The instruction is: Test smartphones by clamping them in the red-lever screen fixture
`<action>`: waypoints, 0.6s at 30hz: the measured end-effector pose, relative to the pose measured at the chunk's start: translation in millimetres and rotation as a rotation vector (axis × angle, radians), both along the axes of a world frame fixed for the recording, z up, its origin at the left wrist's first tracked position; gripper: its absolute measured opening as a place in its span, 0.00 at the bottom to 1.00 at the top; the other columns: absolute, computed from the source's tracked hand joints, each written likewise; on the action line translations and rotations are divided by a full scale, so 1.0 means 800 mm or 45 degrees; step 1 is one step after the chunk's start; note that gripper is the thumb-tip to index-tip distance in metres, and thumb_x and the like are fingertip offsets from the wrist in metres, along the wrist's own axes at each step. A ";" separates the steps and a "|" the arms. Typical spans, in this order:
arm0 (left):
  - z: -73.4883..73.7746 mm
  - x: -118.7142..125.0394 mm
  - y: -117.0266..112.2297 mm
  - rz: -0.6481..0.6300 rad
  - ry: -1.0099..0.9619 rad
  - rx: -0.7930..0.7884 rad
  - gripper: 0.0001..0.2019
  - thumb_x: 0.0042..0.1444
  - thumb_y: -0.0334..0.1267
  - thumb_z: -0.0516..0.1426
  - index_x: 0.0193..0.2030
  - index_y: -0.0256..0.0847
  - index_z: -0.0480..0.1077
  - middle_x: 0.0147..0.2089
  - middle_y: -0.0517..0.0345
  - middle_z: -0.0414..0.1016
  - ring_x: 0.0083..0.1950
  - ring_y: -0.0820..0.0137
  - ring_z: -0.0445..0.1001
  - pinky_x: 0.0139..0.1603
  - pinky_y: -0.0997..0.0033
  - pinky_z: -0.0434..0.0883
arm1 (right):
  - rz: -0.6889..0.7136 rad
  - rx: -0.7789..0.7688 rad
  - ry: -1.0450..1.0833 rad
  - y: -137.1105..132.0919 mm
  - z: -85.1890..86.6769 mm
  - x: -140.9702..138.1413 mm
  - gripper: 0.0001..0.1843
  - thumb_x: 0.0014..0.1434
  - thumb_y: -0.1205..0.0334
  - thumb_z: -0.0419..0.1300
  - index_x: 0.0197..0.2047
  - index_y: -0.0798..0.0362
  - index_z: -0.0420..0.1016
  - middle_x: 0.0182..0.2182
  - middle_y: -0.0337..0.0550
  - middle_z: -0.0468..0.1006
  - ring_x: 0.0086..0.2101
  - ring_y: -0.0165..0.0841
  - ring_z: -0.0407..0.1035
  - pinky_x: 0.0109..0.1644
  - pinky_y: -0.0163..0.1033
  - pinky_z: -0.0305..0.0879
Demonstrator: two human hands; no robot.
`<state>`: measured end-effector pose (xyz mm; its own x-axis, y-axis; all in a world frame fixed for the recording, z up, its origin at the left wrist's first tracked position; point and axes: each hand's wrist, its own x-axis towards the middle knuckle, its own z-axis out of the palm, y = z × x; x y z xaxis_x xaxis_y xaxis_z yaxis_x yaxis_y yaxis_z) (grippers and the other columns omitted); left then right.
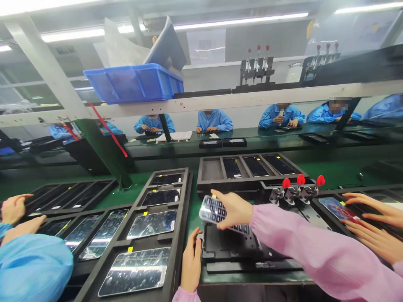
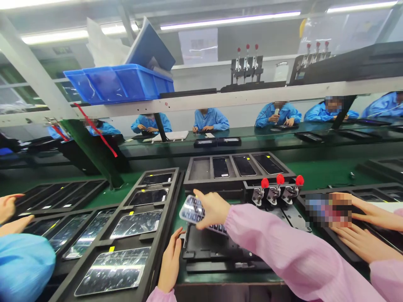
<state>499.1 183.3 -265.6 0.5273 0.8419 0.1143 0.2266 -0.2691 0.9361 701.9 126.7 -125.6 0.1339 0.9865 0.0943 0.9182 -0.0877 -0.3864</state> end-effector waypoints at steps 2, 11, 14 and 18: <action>0.000 -0.001 0.000 -0.008 0.014 -0.006 0.21 0.60 0.48 0.45 0.56 0.42 0.61 0.56 0.51 0.67 0.60 0.64 0.63 0.62 0.59 0.56 | -0.193 0.051 0.029 0.032 0.032 0.018 0.55 0.37 0.48 0.67 0.64 0.53 0.46 0.38 0.45 0.74 0.39 0.41 0.70 0.41 0.40 0.64; -0.009 0.000 0.002 0.087 0.018 -0.028 0.23 0.59 0.51 0.45 0.55 0.42 0.63 0.55 0.51 0.69 0.59 0.63 0.65 0.60 0.61 0.60 | -0.811 -0.024 0.168 0.195 0.075 0.097 0.22 0.58 0.53 0.56 0.53 0.56 0.63 0.49 0.48 0.67 0.46 0.38 0.65 0.49 0.50 0.64; -0.011 0.002 0.005 0.135 -0.005 0.030 0.22 0.58 0.52 0.45 0.52 0.44 0.66 0.51 0.52 0.73 0.55 0.62 0.69 0.57 0.60 0.64 | -0.814 -0.009 0.239 0.218 0.062 0.099 0.20 0.60 0.55 0.55 0.52 0.55 0.63 0.50 0.47 0.66 0.47 0.37 0.65 0.49 0.50 0.64; 0.002 0.004 0.005 0.092 0.090 0.059 0.15 0.58 0.48 0.49 0.49 0.48 0.67 0.50 0.54 0.72 0.51 0.64 0.70 0.50 0.60 0.69 | -0.832 0.055 0.339 0.230 0.051 0.090 0.19 0.60 0.56 0.55 0.52 0.55 0.64 0.50 0.47 0.67 0.47 0.37 0.65 0.49 0.50 0.64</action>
